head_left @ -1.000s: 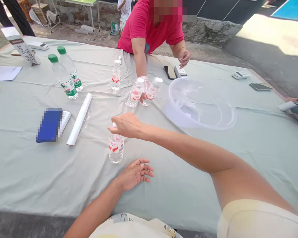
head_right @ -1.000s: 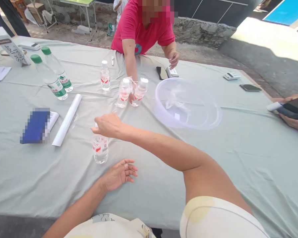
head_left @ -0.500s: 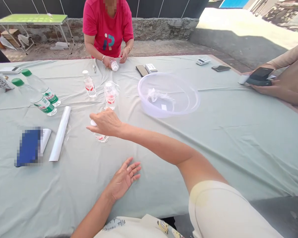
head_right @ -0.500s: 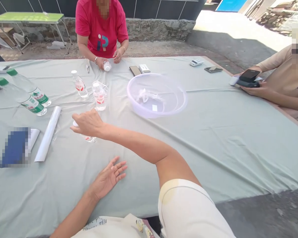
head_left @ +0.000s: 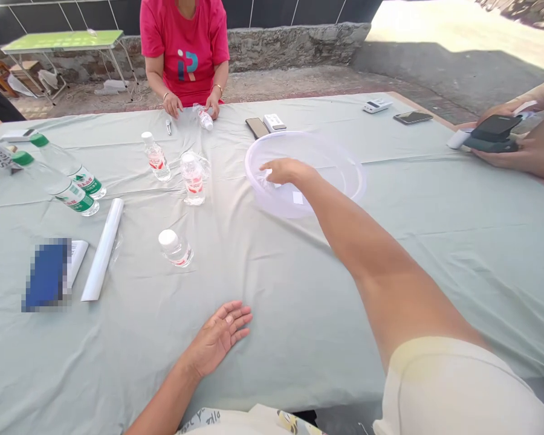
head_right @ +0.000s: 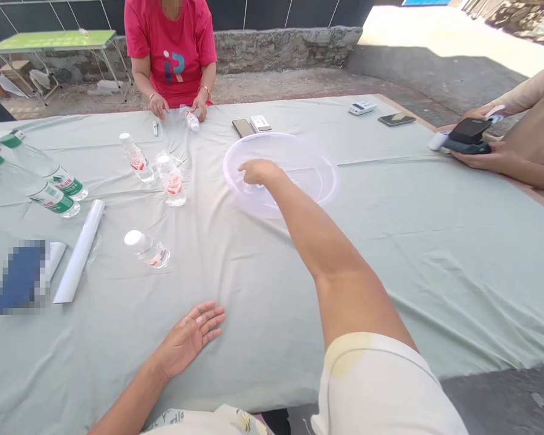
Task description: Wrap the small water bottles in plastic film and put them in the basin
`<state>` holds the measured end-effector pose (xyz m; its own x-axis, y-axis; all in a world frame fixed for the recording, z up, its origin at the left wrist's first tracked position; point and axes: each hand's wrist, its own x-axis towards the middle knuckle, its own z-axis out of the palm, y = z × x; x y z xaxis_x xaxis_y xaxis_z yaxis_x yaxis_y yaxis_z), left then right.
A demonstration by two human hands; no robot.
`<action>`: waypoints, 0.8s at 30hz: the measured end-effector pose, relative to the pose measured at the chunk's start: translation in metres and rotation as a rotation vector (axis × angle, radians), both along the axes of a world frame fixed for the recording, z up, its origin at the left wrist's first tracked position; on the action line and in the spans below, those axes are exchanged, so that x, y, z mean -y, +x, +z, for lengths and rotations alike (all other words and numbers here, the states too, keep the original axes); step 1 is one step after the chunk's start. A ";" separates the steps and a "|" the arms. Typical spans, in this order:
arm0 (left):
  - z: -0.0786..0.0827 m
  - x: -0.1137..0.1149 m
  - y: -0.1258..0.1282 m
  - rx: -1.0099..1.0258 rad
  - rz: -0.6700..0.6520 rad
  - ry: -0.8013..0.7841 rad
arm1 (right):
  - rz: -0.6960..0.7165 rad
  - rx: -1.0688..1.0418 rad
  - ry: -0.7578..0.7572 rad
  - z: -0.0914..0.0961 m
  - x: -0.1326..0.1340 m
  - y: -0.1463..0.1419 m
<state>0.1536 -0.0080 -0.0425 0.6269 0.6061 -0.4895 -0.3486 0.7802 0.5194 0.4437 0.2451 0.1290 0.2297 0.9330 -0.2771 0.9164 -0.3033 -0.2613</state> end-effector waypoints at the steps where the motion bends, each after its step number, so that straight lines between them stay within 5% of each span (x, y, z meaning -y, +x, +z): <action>1: -0.001 0.000 0.000 0.000 0.003 -0.004 | 0.004 -0.051 -0.092 -0.012 -0.007 0.009; 5: -0.003 0.001 0.000 0.011 0.017 0.008 | 0.025 -0.210 -0.178 -0.042 -0.014 0.028; 8: -0.003 0.003 -0.002 0.014 0.021 0.024 | 0.034 -0.253 -0.027 -0.031 0.004 0.036; 13: 0.001 0.002 -0.001 0.024 0.005 0.060 | 0.242 -0.635 0.446 0.013 0.102 0.022; 15: 0.006 -0.002 0.001 0.067 -0.014 0.037 | 0.341 -0.855 0.483 0.013 0.159 0.003; 19: 0.023 -0.016 0.008 0.226 -0.035 -0.035 | 0.504 -1.140 0.251 -0.040 0.262 -0.044; 24: 0.036 -0.032 0.012 0.160 0.079 0.037 | 0.373 -1.221 -0.104 -0.120 0.341 -0.084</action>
<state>0.1655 0.0235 -0.0069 0.6444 0.6725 -0.3640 -0.4886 0.7282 0.4805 0.3598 -0.0958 0.0094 -0.4933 0.8471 -0.1975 0.1332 -0.1508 -0.9795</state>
